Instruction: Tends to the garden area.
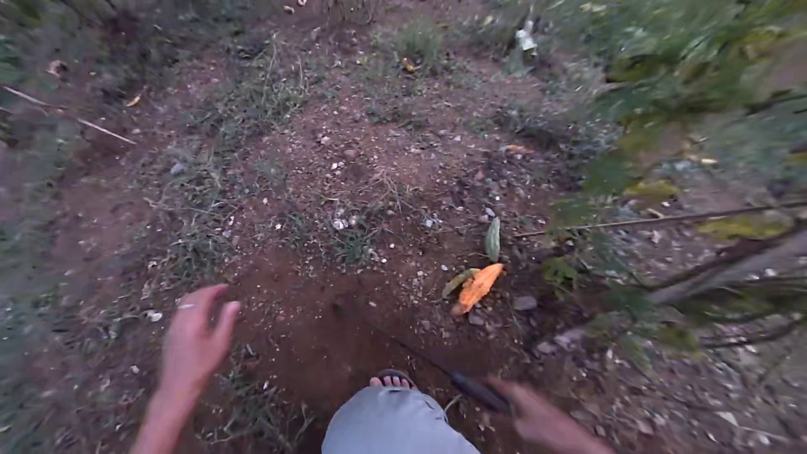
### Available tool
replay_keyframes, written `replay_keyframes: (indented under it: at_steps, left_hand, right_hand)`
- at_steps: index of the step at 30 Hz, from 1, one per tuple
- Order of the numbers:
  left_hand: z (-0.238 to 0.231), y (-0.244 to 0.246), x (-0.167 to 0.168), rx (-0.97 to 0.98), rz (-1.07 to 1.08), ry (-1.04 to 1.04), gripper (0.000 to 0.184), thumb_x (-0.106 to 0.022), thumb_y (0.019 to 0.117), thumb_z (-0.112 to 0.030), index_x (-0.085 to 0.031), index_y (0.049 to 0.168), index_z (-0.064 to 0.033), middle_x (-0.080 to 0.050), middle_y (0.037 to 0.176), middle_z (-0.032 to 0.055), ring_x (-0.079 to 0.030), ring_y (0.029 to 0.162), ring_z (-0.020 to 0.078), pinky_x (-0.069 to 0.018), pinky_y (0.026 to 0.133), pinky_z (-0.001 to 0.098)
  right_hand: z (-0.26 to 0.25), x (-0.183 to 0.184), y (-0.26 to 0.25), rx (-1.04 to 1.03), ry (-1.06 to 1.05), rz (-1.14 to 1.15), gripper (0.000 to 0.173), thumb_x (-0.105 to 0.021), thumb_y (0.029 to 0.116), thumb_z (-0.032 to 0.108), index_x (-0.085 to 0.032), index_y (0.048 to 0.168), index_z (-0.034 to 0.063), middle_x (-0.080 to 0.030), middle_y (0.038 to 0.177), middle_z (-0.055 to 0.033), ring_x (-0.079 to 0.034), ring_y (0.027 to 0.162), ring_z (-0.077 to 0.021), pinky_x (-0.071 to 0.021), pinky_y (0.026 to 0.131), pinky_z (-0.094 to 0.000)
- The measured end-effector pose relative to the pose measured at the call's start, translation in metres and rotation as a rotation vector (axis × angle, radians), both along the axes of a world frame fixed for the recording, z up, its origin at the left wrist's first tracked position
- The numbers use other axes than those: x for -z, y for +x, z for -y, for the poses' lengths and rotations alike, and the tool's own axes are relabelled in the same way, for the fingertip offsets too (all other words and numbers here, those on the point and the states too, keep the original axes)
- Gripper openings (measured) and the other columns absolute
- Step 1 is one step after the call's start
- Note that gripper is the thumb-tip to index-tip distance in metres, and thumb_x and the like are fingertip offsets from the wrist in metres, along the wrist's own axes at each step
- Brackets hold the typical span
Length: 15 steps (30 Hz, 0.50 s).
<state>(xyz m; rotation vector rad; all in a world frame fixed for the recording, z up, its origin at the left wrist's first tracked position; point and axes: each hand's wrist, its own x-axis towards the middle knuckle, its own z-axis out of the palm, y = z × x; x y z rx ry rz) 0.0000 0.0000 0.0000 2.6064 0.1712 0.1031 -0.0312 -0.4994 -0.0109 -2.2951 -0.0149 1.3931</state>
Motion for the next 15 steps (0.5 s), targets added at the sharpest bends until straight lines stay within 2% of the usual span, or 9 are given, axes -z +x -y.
replay_keyframes:
  at_steps: [1,2,5,6,8,9,11,13,15]
  left_hand:
    - [0.024,0.011,0.007,0.083,-0.015,-0.011,0.043,-0.055,0.1041,-0.029,-0.062,0.133,0.0015,-0.062,0.134,0.0262,-0.060,0.125,0.0423,-0.0463,0.105,0.0599]
    - [0.043,0.013,0.018,0.146,-0.017,-0.013,0.040,-0.057,0.1033,-0.028,-0.065,0.130,-0.0004,-0.063,0.133,0.0234,-0.061,0.124,0.0402,-0.0482,0.104,0.0588]
    - [0.062,-0.013,0.054,0.283,-0.035,0.004,0.032,-0.063,0.0997,-0.025,-0.071,0.120,-0.0011,-0.069,0.122,0.0225,-0.068,0.112,0.0418,-0.0537,0.094,0.0605]
    - [0.056,-0.025,0.057,0.317,-0.133,0.010,0.032,-0.063,0.1004,-0.025,-0.072,0.120,-0.0016,-0.069,0.122,0.0230,-0.068,0.112,0.0427,-0.0524,0.095,0.0619]
    - [0.035,-0.035,0.051,0.330,-0.231,0.042,0.031,-0.063,0.1010,-0.024,-0.072,0.121,-0.0020,-0.069,0.122,0.0232,-0.067,0.114,0.0437,-0.0501,0.097,0.0640]
    - [0.024,-0.037,0.048,0.320,-0.201,0.060,0.030,-0.063,0.1007,-0.023,-0.072,0.121,-0.0019,-0.069,0.122,0.0237,-0.066,0.114,0.0450,-0.0496,0.097,0.0656]
    - [0.005,-0.044,0.042,0.281,-0.078,0.085,0.031,-0.063,0.0993,-0.023,-0.072,0.119,-0.0005,-0.069,0.119,0.0250,-0.066,0.111,0.0475,-0.0499,0.094,0.0677]
    - [-0.009,-0.051,0.033,0.224,-0.027,0.081,0.033,-0.062,0.0998,-0.025,-0.071,0.120,0.0002,-0.069,0.119,0.0258,-0.067,0.110,0.0488,-0.0503,0.092,0.0685]
    - [-0.019,-0.057,0.028,0.181,-0.053,0.062,0.035,-0.061,0.1012,-0.026,-0.069,0.122,0.0018,-0.069,0.119,0.0274,-0.066,0.110,0.0494,-0.0499,0.092,0.0688]
  right_hand:
    - [0.015,0.020,-0.026,0.192,0.132,-0.020,0.043,-0.069,0.0986,0.018,-0.058,0.137,0.0033,-0.068,0.094,-0.0146,-0.064,0.071,-0.0236,-0.0561,0.067,-0.0418]
    - [0.025,0.030,-0.042,0.355,0.240,-0.028,0.041,-0.067,0.0981,0.016,-0.059,0.136,0.0021,-0.067,0.088,-0.0095,-0.060,0.062,-0.0166,-0.0540,0.060,-0.0355]
    - [0.029,0.037,-0.036,0.681,0.438,0.086,0.038,-0.060,0.0948,0.019,-0.059,0.130,0.0032,-0.066,0.077,-0.0011,-0.061,0.055,-0.0106,-0.0557,0.052,-0.0283]
    - [0.024,0.042,-0.019,0.767,0.480,0.138,0.039,-0.056,0.0953,0.023,-0.057,0.129,0.0036,-0.065,0.077,-0.0005,-0.062,0.056,-0.0112,-0.0570,0.053,-0.0285]
    - [0.000,0.057,0.037,0.939,0.590,0.255,0.035,-0.045,0.1047,0.023,-0.050,0.133,0.0017,-0.061,0.077,-0.0016,-0.060,0.056,-0.0119,-0.0574,0.055,-0.0296]
    - [-0.019,0.066,0.070,1.048,0.622,0.326,0.029,-0.044,0.1090,0.020,-0.049,0.130,0.0006,-0.059,0.073,-0.0017,-0.057,0.054,-0.0112,-0.0559,0.055,-0.0288]
    - [-0.065,0.094,0.128,1.289,0.682,0.378,0.027,-0.050,0.1095,0.017,-0.045,0.130,0.0000,-0.053,0.071,-0.0020,-0.055,0.052,-0.0113,-0.0563,0.055,-0.0288]
    - [-0.112,0.131,0.154,1.348,0.686,0.354,0.036,-0.056,0.1067,0.013,-0.040,0.136,-0.0012,-0.055,0.074,-0.0073,-0.059,0.052,-0.0155,-0.0593,0.054,-0.0323]
    - [-0.150,0.160,0.134,1.159,0.588,0.258,0.049,-0.059,0.1044,0.012,-0.037,0.145,-0.0029,-0.059,0.081,-0.0122,-0.062,0.055,-0.0184,-0.0595,0.057,-0.0347]
